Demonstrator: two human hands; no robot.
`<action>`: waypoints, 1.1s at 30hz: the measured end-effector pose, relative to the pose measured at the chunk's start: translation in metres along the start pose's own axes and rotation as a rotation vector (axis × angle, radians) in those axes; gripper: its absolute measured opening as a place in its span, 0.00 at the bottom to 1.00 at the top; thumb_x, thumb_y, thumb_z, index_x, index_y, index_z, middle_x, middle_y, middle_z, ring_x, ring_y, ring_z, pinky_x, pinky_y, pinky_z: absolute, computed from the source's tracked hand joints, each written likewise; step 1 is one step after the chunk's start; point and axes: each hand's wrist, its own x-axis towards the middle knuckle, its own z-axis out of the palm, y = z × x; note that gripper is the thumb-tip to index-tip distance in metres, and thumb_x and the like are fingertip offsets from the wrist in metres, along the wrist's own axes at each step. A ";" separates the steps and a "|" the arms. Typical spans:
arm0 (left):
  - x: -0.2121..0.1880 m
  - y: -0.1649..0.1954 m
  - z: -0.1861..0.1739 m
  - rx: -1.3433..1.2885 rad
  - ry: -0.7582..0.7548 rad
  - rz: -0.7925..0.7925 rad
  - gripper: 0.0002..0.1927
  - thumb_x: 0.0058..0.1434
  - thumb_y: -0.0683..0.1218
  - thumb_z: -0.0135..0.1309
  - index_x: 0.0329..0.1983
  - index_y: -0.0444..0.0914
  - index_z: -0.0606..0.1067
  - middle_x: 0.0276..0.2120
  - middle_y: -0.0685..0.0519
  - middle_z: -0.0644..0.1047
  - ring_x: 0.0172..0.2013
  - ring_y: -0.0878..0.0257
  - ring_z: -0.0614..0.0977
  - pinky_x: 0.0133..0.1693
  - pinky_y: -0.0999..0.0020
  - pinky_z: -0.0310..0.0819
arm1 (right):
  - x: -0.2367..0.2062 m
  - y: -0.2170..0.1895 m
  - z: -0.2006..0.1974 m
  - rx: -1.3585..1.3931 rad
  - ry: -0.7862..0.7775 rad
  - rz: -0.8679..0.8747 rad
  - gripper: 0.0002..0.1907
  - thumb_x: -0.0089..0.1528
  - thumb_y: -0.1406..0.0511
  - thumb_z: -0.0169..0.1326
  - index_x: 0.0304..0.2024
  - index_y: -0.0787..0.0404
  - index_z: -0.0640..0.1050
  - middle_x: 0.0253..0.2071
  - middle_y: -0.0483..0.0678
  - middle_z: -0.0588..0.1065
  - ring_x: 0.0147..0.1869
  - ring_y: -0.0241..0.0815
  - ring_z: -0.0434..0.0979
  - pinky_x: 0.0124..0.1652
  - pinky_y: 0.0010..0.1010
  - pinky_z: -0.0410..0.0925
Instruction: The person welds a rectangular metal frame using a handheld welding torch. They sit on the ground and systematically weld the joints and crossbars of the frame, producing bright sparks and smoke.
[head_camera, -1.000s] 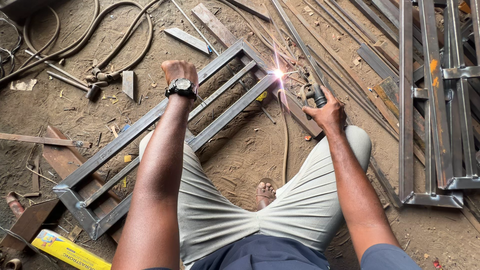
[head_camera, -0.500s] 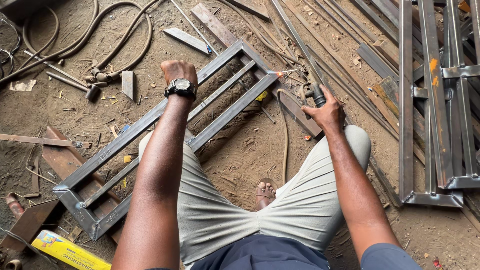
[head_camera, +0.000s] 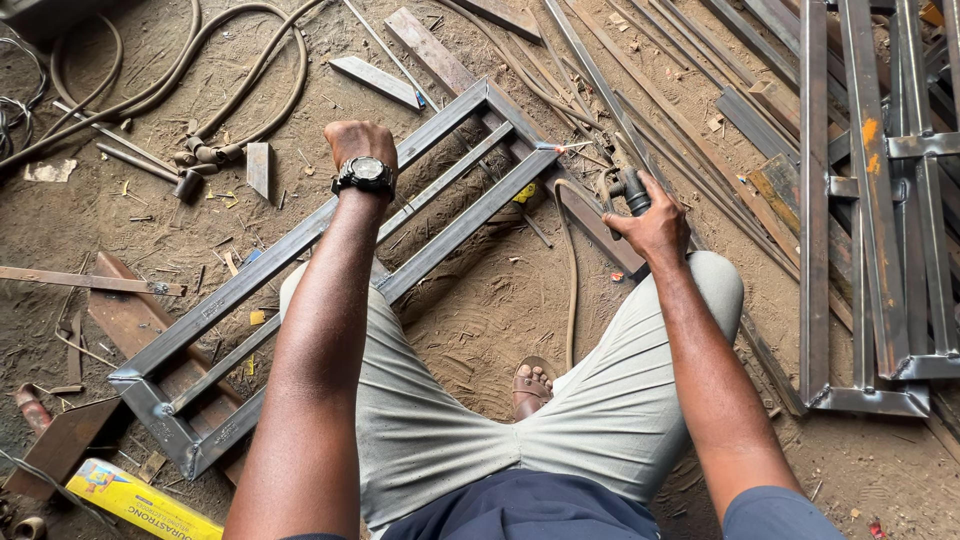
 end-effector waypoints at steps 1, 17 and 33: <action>0.001 0.000 0.001 0.005 -0.002 0.000 0.16 0.68 0.53 0.52 0.24 0.48 0.79 0.17 0.62 0.69 0.22 0.67 0.70 0.28 0.62 0.57 | 0.000 0.001 0.001 0.004 0.002 -0.007 0.50 0.49 0.50 0.71 0.71 0.51 0.67 0.44 0.55 0.77 0.45 0.48 0.79 0.44 0.49 0.73; 0.008 0.003 0.014 0.009 0.029 -0.004 0.18 0.68 0.54 0.53 0.21 0.49 0.75 0.15 0.63 0.63 0.20 0.66 0.64 0.27 0.62 0.55 | -0.002 0.000 0.002 0.030 0.066 -0.116 0.49 0.48 0.52 0.71 0.70 0.53 0.69 0.46 0.53 0.79 0.45 0.45 0.80 0.44 0.44 0.74; 0.012 0.004 0.021 0.033 0.012 -0.022 0.18 0.67 0.56 0.54 0.21 0.48 0.76 0.17 0.63 0.62 0.23 0.67 0.63 0.28 0.63 0.56 | -0.001 -0.006 -0.002 -0.014 0.005 -0.004 0.50 0.50 0.51 0.71 0.72 0.50 0.66 0.42 0.52 0.77 0.42 0.44 0.79 0.41 0.47 0.72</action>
